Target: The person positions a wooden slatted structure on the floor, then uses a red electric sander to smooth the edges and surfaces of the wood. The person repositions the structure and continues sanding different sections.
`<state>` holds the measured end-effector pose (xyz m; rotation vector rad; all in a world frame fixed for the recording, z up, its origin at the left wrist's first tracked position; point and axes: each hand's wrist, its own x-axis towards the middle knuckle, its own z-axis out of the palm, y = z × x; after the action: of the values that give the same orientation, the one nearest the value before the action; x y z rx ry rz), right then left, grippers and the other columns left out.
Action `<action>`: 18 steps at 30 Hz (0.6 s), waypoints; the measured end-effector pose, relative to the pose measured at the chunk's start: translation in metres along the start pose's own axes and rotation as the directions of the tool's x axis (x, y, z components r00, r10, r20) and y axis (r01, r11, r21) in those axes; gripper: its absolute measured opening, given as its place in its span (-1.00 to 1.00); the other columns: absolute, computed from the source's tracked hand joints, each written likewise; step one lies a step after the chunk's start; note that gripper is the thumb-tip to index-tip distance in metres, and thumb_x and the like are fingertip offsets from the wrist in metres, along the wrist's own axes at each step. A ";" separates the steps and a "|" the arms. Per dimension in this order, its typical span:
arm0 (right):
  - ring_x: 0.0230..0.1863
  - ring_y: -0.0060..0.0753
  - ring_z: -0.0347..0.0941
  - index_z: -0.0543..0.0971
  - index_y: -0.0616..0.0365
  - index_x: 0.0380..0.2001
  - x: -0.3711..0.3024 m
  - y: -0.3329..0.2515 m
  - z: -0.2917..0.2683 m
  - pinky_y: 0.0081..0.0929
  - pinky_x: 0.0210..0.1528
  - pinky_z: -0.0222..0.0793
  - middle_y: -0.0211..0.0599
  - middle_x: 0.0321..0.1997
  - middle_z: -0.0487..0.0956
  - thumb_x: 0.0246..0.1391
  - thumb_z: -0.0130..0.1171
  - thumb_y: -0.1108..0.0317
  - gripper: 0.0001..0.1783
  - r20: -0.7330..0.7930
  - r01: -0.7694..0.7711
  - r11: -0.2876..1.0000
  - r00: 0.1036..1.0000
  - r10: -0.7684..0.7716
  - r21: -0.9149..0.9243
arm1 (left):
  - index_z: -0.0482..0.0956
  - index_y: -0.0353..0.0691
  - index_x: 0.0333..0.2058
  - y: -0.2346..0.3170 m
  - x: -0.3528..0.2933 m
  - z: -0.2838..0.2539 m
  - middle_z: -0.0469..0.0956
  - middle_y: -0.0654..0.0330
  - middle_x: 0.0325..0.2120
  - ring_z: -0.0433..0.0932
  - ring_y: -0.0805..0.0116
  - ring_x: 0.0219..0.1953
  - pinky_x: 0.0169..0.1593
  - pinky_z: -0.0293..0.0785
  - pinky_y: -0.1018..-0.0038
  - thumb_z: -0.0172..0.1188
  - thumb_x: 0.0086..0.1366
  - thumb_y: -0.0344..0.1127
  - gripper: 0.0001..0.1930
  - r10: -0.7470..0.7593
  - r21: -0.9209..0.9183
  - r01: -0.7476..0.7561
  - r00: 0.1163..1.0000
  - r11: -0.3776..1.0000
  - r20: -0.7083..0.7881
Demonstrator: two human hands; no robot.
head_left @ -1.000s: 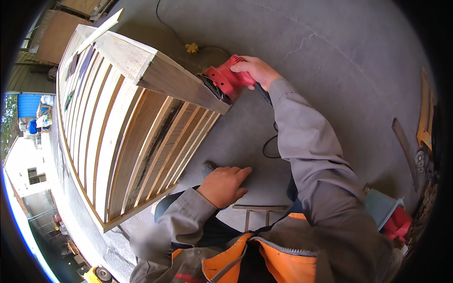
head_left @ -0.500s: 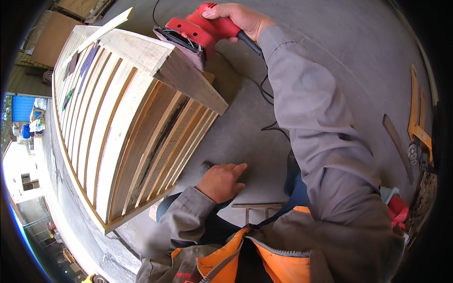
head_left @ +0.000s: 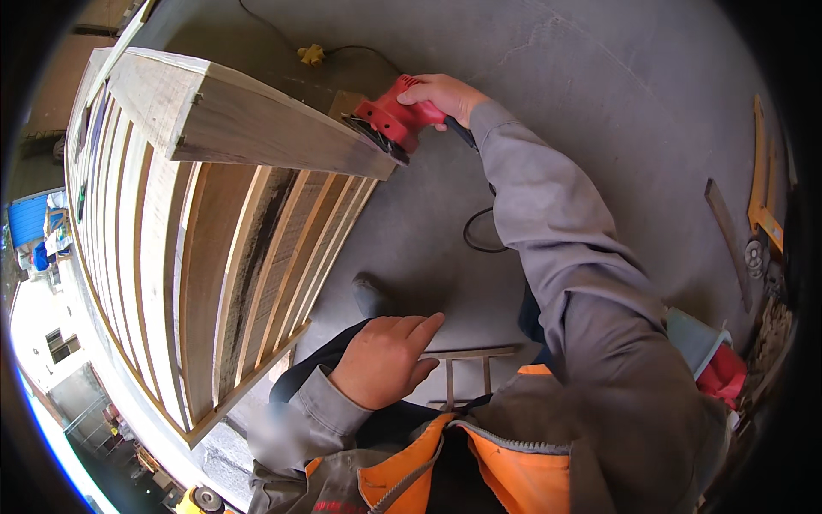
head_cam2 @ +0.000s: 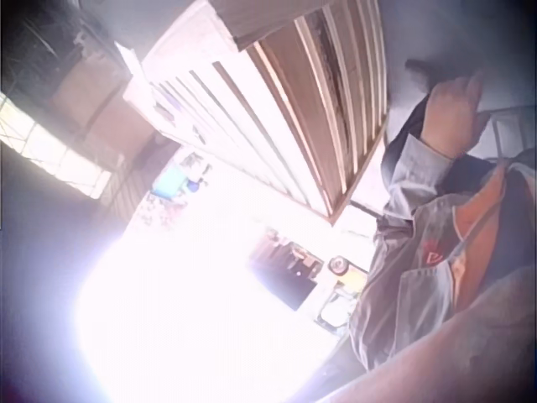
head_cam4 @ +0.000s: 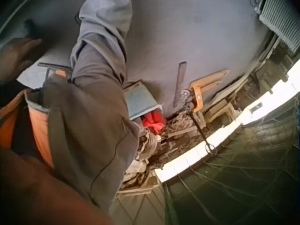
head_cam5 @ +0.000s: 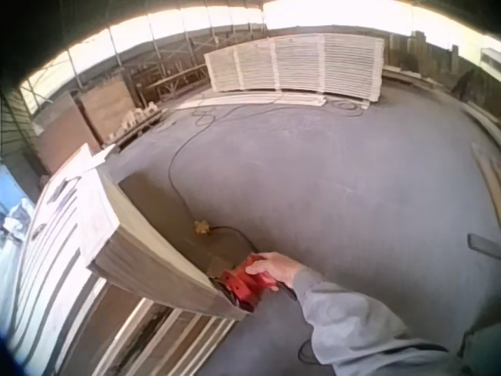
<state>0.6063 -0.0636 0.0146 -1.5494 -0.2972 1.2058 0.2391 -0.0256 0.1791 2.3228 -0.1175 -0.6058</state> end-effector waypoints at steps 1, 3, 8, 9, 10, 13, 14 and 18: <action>-0.30 -0.58 0.45 0.67 -0.07 0.03 0.007 0.014 -0.003 -0.48 -0.48 0.26 -0.48 -0.18 0.66 0.11 0.37 0.05 -0.57 0.012 -0.029 0.999 1.000 0.029 0.019 | 0.48 -0.30 0.22 -0.001 0.001 -0.001 0.63 -0.06 0.01 0.62 -0.08 0.01 0.09 0.54 0.15 0.43 0.15 -0.29 -0.35 -0.011 -0.009 0.011 1.000 1.000 0.002; -0.31 -0.58 0.45 0.67 -0.07 0.02 0.022 0.043 -0.005 -0.47 -0.49 0.24 -0.47 -0.19 0.66 0.12 0.36 0.06 -0.58 -0.027 -0.070 0.996 0.997 0.072 0.052 | 0.48 -0.30 0.22 -0.002 0.003 -0.006 0.64 -0.05 0.00 0.63 -0.09 0.00 0.08 0.55 0.15 0.44 0.15 -0.31 -0.35 -0.036 -0.030 0.036 0.999 0.999 0.011; -0.36 -0.55 0.44 0.67 -0.04 -0.09 0.054 0.100 -0.019 -0.41 -0.48 0.23 -0.47 -0.24 0.64 0.12 0.35 0.07 -0.66 -0.030 -0.151 0.987 0.988 0.153 0.064 | 0.50 -0.32 0.21 -0.009 0.013 -0.008 0.64 -0.04 -0.01 0.63 -0.06 -0.03 0.06 0.56 0.18 0.46 0.13 -0.32 -0.35 -0.062 -0.069 0.064 0.998 0.996 0.030; -0.36 -0.54 0.44 0.67 -0.03 -0.11 0.060 0.111 -0.023 -0.40 -0.47 0.23 -0.48 -0.25 0.64 0.13 0.34 0.07 -0.67 -0.024 -0.154 0.986 0.987 0.156 0.067 | 0.50 -0.32 0.20 -0.010 0.016 -0.008 0.64 -0.04 -0.01 0.64 -0.05 -0.04 0.05 0.56 0.19 0.47 0.13 -0.31 -0.35 -0.062 -0.071 0.064 0.998 0.995 0.031; -0.36 -0.54 0.44 0.67 -0.03 -0.13 0.064 0.119 -0.025 -0.40 -0.47 0.24 -0.49 -0.26 0.63 0.13 0.34 0.07 -0.69 -0.016 -0.160 0.985 0.987 0.161 0.068 | 0.50 -0.33 0.20 -0.010 0.017 -0.009 0.64 -0.04 -0.02 0.64 -0.03 -0.05 0.05 0.56 0.20 0.47 0.12 -0.31 -0.35 -0.062 -0.075 0.065 0.998 0.995 0.031; -0.37 -0.53 0.43 0.66 -0.02 -0.17 0.070 0.141 -0.024 -0.39 -0.48 0.24 -0.49 -0.28 0.61 0.14 0.33 0.08 -0.71 -0.038 -0.164 0.981 0.985 0.169 0.100 | 0.50 -0.33 0.20 -0.012 0.020 -0.009 0.64 -0.03 -0.01 0.64 -0.01 -0.06 0.03 0.56 0.22 0.47 0.12 -0.31 -0.35 -0.051 -0.061 0.052 0.999 0.997 0.017; -0.37 -0.53 0.43 0.65 -0.02 -0.18 0.070 0.143 -0.023 -0.39 -0.48 0.24 -0.49 -0.29 0.60 0.14 0.33 0.08 -0.72 -0.053 -0.161 0.981 0.984 0.167 0.112 | 0.50 -0.33 0.20 -0.012 0.020 -0.009 0.64 -0.03 -0.02 0.64 -0.01 -0.07 0.03 0.56 0.22 0.47 0.12 -0.30 -0.35 -0.046 -0.062 0.046 0.999 0.997 0.008; -0.34 -0.52 0.45 0.66 -0.01 -0.16 0.064 0.134 -0.023 -0.38 -0.48 0.25 -0.47 -0.27 0.61 0.15 0.33 0.07 -0.71 -0.048 -0.148 0.980 0.987 0.156 0.134 | 0.50 -0.34 0.19 -0.011 0.020 -0.008 0.64 -0.03 -0.03 0.64 -0.01 -0.07 0.03 0.56 0.22 0.47 0.13 -0.30 -0.35 -0.007 -0.058 0.005 1.000 0.998 -0.028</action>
<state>0.6008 -0.0810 -0.1346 -1.5117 -0.0610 1.2700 0.2600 -0.0177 0.1693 2.2753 -0.0789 -0.5719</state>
